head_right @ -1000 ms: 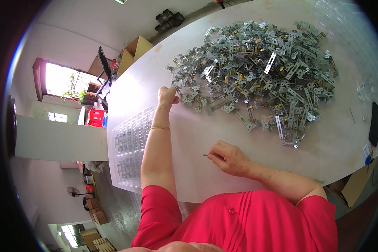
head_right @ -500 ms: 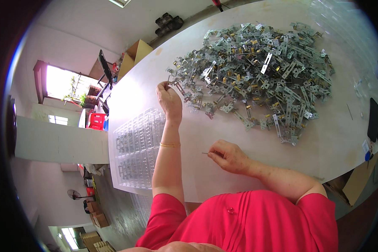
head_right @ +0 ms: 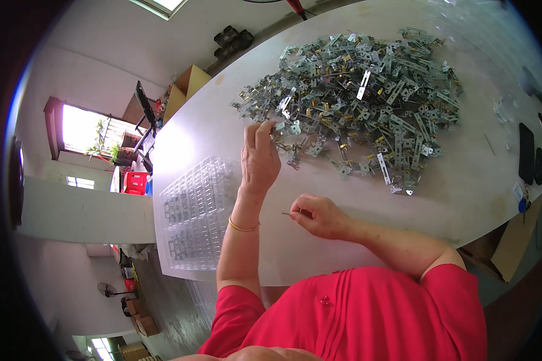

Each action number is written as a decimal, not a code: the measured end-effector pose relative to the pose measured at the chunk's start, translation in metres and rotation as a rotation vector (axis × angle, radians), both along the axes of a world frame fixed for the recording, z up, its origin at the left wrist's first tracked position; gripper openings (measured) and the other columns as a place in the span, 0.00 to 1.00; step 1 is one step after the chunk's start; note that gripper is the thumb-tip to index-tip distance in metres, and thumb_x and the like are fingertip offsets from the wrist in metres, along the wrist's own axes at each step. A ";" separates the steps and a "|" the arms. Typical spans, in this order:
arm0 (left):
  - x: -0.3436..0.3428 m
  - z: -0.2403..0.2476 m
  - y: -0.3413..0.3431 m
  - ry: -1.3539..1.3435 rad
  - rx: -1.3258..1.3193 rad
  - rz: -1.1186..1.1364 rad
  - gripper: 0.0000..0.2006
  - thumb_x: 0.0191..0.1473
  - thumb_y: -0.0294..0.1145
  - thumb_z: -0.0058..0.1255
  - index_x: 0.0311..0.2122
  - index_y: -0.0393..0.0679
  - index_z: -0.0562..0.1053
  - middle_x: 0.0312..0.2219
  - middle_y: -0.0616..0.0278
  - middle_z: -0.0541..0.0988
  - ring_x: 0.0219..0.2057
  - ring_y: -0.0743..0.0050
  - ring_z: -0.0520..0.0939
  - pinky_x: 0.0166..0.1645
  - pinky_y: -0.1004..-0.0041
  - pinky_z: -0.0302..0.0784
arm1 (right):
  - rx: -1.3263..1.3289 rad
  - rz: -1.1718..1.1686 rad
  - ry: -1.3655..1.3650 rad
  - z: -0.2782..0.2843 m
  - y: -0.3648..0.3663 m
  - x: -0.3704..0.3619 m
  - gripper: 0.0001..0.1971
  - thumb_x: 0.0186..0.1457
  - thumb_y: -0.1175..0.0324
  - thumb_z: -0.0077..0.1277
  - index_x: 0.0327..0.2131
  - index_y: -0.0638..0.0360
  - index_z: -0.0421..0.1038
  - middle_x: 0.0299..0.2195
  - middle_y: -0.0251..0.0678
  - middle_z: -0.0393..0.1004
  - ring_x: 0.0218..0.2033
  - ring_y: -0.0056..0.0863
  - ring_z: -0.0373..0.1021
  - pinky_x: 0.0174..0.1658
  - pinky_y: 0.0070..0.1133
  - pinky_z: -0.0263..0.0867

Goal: The person assembles metal components by inserting pins into metal brackets by hand and placing the assembled parts into slots in a plastic tray.

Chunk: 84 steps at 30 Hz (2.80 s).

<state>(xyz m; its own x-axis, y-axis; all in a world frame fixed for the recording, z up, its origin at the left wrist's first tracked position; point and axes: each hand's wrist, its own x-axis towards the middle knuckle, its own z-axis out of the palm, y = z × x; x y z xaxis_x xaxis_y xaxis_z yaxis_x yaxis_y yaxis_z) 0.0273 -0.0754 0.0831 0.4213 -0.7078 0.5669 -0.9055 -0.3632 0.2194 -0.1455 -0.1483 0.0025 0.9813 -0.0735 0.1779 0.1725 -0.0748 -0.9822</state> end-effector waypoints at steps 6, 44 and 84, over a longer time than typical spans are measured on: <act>-0.001 -0.020 -0.006 0.397 -0.236 0.081 0.13 0.61 0.18 0.37 0.48 0.37 0.70 0.34 0.59 0.71 0.28 0.76 0.74 0.33 0.74 0.74 | 0.016 0.019 0.030 0.000 0.000 -0.004 0.07 0.58 0.68 0.55 0.33 0.62 0.72 0.28 0.38 0.72 0.26 0.29 0.70 0.32 0.27 0.68; -0.040 -0.101 0.061 1.405 -0.986 -0.079 0.09 0.58 0.21 0.40 0.42 0.35 0.70 0.27 0.61 0.70 0.25 0.72 0.73 0.31 0.69 0.73 | 0.315 0.419 0.134 -0.013 -0.013 0.012 0.07 0.54 0.66 0.51 0.30 0.61 0.71 0.29 0.34 0.76 0.30 0.22 0.72 0.35 0.20 0.69; -0.063 -0.075 0.054 1.503 -0.539 -0.191 0.20 0.54 0.24 0.40 0.52 0.32 0.72 0.23 0.62 0.76 0.16 0.76 0.74 0.21 0.79 0.70 | 0.826 0.205 0.053 -0.010 -0.040 0.014 0.08 0.66 0.61 0.49 0.34 0.53 0.70 0.31 0.28 0.75 0.30 0.18 0.70 0.34 0.19 0.65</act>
